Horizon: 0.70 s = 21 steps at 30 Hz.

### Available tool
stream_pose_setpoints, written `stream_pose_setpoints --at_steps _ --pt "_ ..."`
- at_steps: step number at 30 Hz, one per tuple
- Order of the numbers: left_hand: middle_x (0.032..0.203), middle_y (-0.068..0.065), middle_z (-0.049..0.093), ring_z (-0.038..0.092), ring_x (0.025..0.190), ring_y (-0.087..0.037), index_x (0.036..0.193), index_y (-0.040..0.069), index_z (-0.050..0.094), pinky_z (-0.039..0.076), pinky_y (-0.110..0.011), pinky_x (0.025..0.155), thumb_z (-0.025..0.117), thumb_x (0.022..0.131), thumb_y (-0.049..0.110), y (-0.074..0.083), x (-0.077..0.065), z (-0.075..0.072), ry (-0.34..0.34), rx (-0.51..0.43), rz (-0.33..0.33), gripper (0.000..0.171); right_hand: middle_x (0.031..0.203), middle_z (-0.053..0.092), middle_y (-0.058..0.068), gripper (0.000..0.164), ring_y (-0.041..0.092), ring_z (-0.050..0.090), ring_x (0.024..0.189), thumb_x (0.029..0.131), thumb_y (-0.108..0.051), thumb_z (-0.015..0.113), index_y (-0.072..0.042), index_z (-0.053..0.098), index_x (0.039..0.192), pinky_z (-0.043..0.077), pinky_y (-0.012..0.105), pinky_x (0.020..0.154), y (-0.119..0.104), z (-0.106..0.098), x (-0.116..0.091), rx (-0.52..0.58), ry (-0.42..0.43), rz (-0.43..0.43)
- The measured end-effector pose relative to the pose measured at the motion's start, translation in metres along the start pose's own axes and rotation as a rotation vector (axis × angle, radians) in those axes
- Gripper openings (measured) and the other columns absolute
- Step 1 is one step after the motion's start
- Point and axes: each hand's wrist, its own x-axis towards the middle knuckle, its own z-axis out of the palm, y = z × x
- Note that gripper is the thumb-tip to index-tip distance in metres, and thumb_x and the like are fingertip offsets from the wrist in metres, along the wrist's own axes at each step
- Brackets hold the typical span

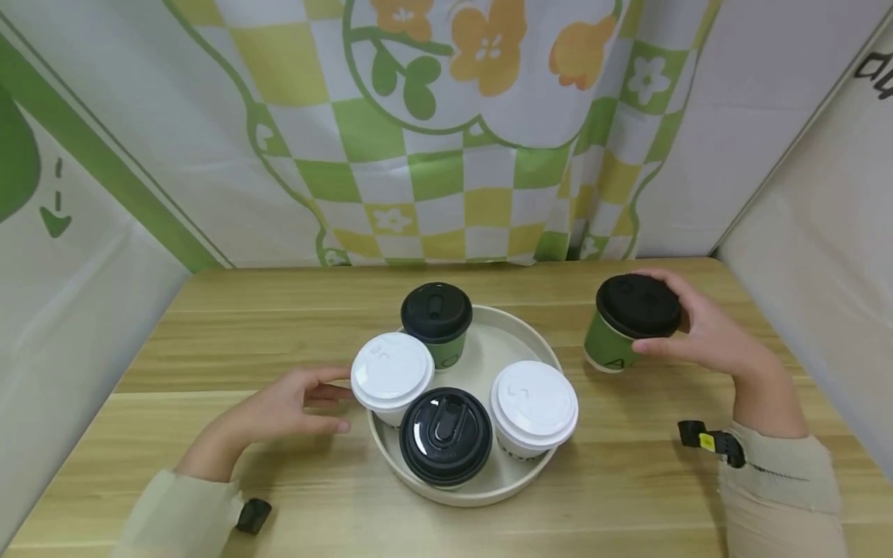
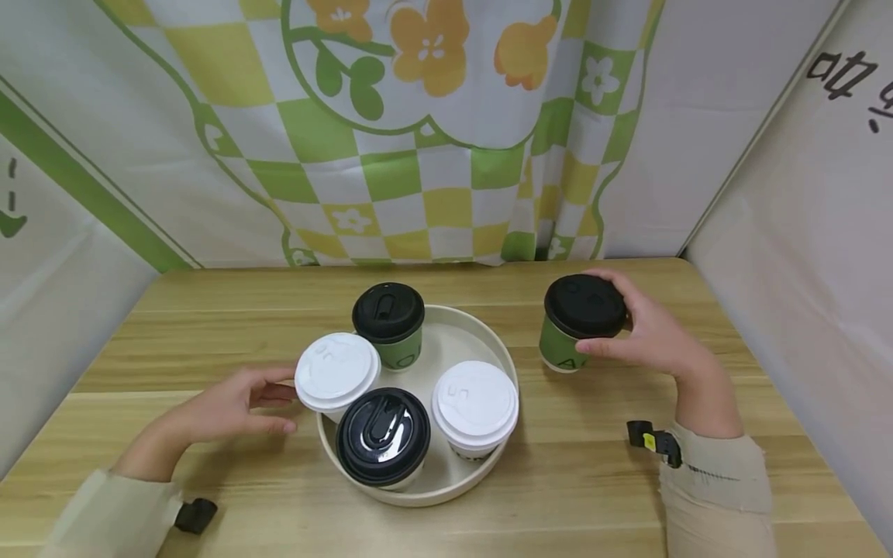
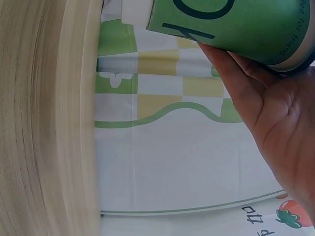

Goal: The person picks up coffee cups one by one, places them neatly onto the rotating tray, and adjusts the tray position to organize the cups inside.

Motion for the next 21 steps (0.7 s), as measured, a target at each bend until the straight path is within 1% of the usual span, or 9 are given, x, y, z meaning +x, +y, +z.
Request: stream_pose_setpoints --at_steps 1,3,6,8,10,13,17,21 --pt "0.142 -0.029 0.051 0.060 0.118 0.002 0.141 -0.008 0.047 0.050 -0.050 0.101 0.076 0.088 0.016 0.000 -0.001 0.000 0.001 0.001 -0.004 0.066 0.130 0.057 -0.016 0.084 -0.002 0.057 0.112 0.075 0.008 0.078 -0.008 0.038 0.148 0.048 0.011 0.086 0.000 0.000 0.000 0.001 -0.001 0.001" --pt "0.142 -0.030 0.050 0.061 0.120 -0.003 0.141 -0.009 0.046 0.049 -0.050 0.102 0.076 0.088 0.016 0.000 -0.001 0.001 0.001 0.003 -0.010 0.066 0.131 0.056 -0.016 0.084 -0.002 0.057 0.113 0.075 0.009 0.078 -0.007 0.038 0.148 0.049 0.011 0.086 -0.001 0.000 0.001 0.004 -0.005 -0.002" --pt "0.143 -0.030 0.049 0.062 0.124 -0.020 0.142 -0.010 0.045 0.049 -0.049 0.102 0.076 0.088 0.016 0.000 -0.001 0.001 0.000 0.009 -0.015 0.067 0.131 0.057 -0.015 0.084 -0.001 0.057 0.113 0.075 0.009 0.078 -0.007 0.038 0.148 0.049 0.011 0.087 -0.002 0.001 0.001 0.015 -0.011 -0.011" --pt "0.144 -0.031 0.048 0.060 0.125 -0.033 0.143 -0.009 0.045 0.049 -0.049 0.103 0.076 0.088 0.017 0.000 0.000 0.001 0.000 0.012 -0.014 0.069 0.131 0.057 -0.015 0.085 -0.001 0.058 0.113 0.075 0.010 0.078 -0.007 0.038 0.148 0.049 0.011 0.087 -0.002 0.000 0.000 0.018 -0.010 -0.014" --pt "0.146 -0.030 0.047 0.057 0.126 -0.041 0.144 -0.009 0.043 0.048 -0.049 0.104 0.077 0.088 0.017 0.000 0.001 0.000 0.001 0.013 -0.015 0.070 0.130 0.058 -0.015 0.085 -0.001 0.058 0.113 0.075 0.010 0.078 -0.007 0.037 0.148 0.048 0.011 0.087 -0.002 0.000 0.000 0.018 -0.007 -0.010" --pt "0.147 -0.030 0.046 0.055 0.126 -0.045 0.145 -0.008 0.042 0.047 -0.049 0.105 0.077 0.087 0.017 -0.001 0.003 0.000 0.005 0.012 -0.016 0.073 0.130 0.058 -0.015 0.084 -0.001 0.058 0.113 0.076 0.009 0.078 -0.008 0.038 0.148 0.048 0.011 0.088 -0.003 -0.002 0.000 0.010 0.001 0.006" --pt "0.148 -0.029 0.045 0.054 0.128 -0.045 0.146 -0.008 0.041 0.045 -0.050 0.107 0.078 0.086 0.017 -0.002 0.007 0.001 0.007 0.015 -0.022 0.075 0.130 0.057 -0.014 0.083 -0.001 0.058 0.113 0.076 0.008 0.078 -0.009 0.038 0.148 0.048 0.011 0.088 -0.003 -0.003 -0.001 -0.005 0.004 0.023" --pt "0.148 -0.028 0.046 0.053 0.129 -0.045 0.147 -0.009 0.040 0.042 -0.051 0.108 0.079 0.085 0.019 -0.002 0.011 0.001 0.010 0.031 -0.026 0.078 0.131 0.056 -0.015 0.084 -0.001 0.058 0.112 0.076 0.008 0.078 -0.009 0.038 0.148 0.049 0.011 0.087 -0.004 -0.003 -0.001 -0.010 -0.002 0.017"
